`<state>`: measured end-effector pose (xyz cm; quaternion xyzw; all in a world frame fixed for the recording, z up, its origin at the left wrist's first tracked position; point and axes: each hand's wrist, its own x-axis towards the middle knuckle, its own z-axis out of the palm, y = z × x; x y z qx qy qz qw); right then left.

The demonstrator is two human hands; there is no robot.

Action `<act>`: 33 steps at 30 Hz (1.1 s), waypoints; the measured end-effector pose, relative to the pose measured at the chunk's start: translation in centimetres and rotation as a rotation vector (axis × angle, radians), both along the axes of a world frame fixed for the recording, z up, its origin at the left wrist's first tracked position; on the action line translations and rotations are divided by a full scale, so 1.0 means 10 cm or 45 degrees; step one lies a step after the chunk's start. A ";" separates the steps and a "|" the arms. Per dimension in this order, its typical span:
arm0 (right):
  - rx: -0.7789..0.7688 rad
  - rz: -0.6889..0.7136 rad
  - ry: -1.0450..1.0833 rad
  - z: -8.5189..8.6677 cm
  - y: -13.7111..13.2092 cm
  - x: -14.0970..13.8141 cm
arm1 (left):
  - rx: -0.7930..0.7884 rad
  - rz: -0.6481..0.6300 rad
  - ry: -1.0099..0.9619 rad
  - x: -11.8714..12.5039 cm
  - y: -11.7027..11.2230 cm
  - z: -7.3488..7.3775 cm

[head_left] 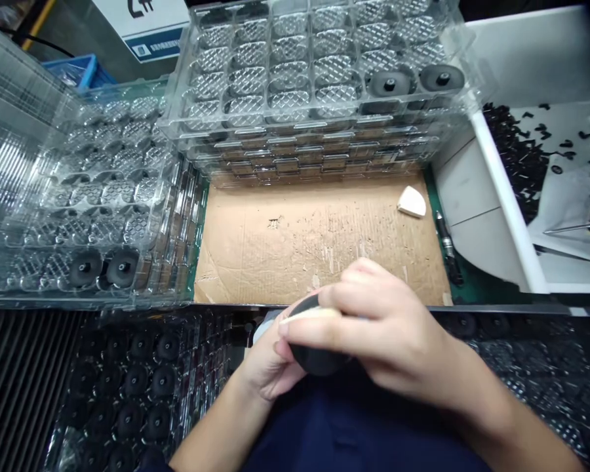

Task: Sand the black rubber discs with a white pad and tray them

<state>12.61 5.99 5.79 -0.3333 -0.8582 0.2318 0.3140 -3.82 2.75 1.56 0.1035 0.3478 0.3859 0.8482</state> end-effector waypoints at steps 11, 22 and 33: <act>-0.597 -0.369 0.089 -1.12 -0.40 0.14 | -0.070 -0.027 -0.305 -0.12 -0.02 -0.12; -0.106 -0.170 0.027 0.00 -0.19 -0.02 | -0.013 -0.034 -0.046 -0.08 -0.05 -0.11; -0.023 -0.551 0.185 -0.19 -0.49 -0.31 | 0.153 0.270 0.191 -0.01 -0.06 -0.05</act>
